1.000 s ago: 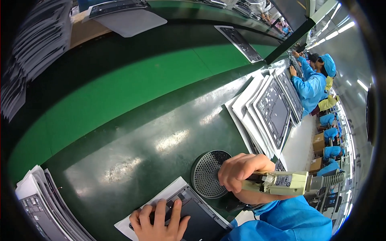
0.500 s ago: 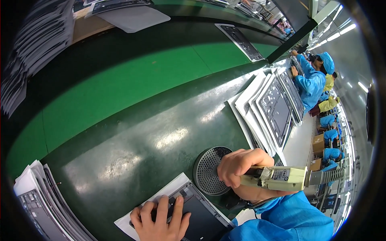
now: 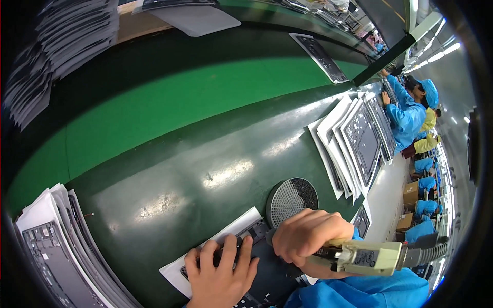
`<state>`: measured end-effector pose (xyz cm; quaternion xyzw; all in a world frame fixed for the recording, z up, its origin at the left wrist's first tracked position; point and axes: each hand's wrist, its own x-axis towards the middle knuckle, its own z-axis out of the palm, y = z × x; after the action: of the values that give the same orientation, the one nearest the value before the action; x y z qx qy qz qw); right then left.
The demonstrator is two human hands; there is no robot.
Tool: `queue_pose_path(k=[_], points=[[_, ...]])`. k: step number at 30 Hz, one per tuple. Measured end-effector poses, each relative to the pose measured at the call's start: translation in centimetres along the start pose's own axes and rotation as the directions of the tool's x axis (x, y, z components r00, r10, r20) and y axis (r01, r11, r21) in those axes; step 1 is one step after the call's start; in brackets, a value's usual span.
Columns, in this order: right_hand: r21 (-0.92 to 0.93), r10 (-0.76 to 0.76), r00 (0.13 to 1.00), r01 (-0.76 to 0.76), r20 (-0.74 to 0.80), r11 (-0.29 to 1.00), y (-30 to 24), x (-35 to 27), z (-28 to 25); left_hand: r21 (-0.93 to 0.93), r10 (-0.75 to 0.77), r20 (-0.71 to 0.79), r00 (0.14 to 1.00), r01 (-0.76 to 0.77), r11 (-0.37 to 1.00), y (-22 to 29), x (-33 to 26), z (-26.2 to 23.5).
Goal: Assembling electronic components into tablet chassis using an electric screwdriver.
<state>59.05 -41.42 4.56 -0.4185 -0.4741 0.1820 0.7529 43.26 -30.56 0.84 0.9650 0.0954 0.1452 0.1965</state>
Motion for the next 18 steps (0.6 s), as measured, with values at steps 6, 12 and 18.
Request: queue_pose_path(k=[6, 12, 18], points=[[-0.04, 0.032, 0.997, -0.035, -0.064, 0.999, 1.3, -0.2, 1.2, -0.02, -0.002, -0.036, 0.999, 0.002, 1.0, -0.2, -0.3, 0.2], [-0.045, 0.045, 0.991, -0.051, -0.123, 0.998, 1.6, -0.3, 1.7, -0.022, -0.009, -0.041, 0.999, 0.008, 1.0, -0.1, -0.2, 0.2], [-0.051, 0.07, 0.996, -0.072, -0.048, 0.996, 1.6, -0.1, 1.0, -0.024, 0.002, -0.047, 0.999, -0.003, 1.0, 0.0, -0.2, 0.2]])
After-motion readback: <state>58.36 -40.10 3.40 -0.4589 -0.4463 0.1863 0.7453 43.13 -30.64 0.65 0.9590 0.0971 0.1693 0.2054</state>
